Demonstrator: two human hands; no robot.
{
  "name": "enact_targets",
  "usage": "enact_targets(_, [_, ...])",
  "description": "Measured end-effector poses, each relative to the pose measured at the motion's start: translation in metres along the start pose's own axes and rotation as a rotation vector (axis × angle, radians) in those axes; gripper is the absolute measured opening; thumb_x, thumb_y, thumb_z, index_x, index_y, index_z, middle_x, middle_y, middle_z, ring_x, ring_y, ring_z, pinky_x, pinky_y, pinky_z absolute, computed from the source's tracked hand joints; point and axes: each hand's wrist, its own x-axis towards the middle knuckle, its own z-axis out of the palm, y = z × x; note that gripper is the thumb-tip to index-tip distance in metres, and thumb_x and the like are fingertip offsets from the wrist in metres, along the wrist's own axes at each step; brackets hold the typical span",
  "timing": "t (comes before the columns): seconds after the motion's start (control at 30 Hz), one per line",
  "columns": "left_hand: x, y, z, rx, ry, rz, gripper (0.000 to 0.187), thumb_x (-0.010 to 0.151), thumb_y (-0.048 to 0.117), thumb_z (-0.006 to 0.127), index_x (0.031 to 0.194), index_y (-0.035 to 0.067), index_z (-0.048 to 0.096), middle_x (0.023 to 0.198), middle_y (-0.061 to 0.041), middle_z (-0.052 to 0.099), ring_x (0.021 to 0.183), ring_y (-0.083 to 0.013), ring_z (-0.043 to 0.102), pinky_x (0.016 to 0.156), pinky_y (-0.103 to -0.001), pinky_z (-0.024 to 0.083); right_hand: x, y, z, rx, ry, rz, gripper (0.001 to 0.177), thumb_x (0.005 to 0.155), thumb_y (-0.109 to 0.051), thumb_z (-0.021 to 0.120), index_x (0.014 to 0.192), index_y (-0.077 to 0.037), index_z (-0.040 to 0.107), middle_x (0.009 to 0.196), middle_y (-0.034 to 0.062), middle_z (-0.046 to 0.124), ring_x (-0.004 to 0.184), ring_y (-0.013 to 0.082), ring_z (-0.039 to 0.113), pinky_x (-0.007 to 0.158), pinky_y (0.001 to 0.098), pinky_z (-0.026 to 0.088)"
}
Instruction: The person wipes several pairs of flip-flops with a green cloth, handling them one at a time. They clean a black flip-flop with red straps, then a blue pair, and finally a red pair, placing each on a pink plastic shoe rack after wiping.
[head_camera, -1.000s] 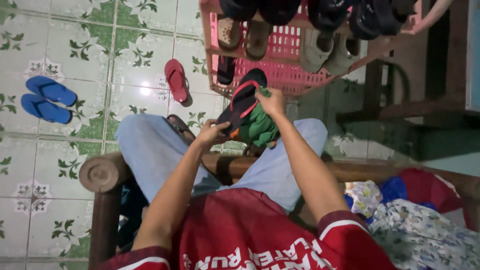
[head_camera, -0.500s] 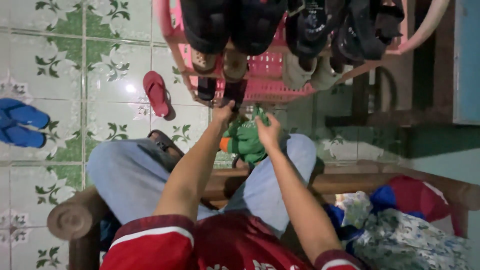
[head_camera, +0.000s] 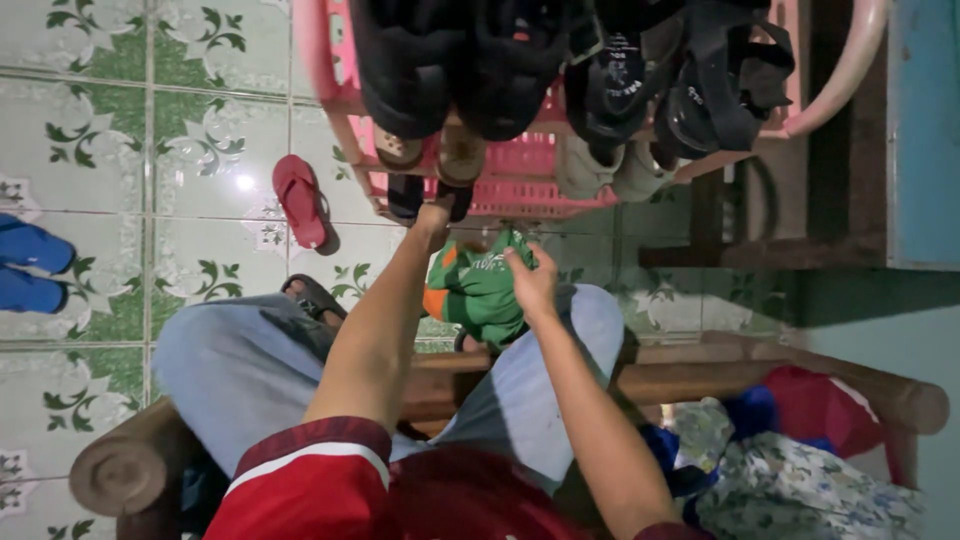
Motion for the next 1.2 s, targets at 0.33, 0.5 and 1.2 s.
enact_targets(0.33, [-0.062,0.042,-0.138,0.586,-0.180,0.104,0.041,0.095,0.043,0.062,0.109,0.007,0.073,0.094,-0.006,0.072,0.083,-0.0177,0.067,0.069,-0.035,0.054,-0.004,-0.023,0.067,-0.097,-0.230,-0.342,0.032,0.087,-0.022,0.081,0.106,0.002,0.073,0.094,0.0067,0.076,0.086,0.0132,0.067,0.082,0.0305,0.055])
enact_targets(0.5, [-0.070,0.101,-0.246,0.556,0.007,0.223,0.045,0.096,0.038,0.070,0.101,-0.006,0.073,0.081,-0.011,0.068,0.072,-0.0204,0.061,0.058,-0.035,0.046,-0.021,-0.057,0.147,-0.254,-0.406,-0.551,0.037,0.085,-0.026,0.081,0.110,0.000,0.072,0.099,0.0165,0.076,0.090,0.0234,0.073,0.084,0.0347,0.056])
enact_targets(1.2, [-0.078,0.012,-0.636,0.624,0.815,0.224,0.070,0.087,0.051,0.070,0.133,-0.001,0.063,0.131,-0.028,0.063,0.125,-0.0427,0.060,0.107,-0.048,0.046,-0.023,-0.085,0.465,-0.600,-0.653,-1.018,0.040,0.083,-0.024,0.080,0.117,-0.005,0.074,0.101,0.0242,0.067,0.095,0.0422,0.066,0.084,0.0479,0.053])
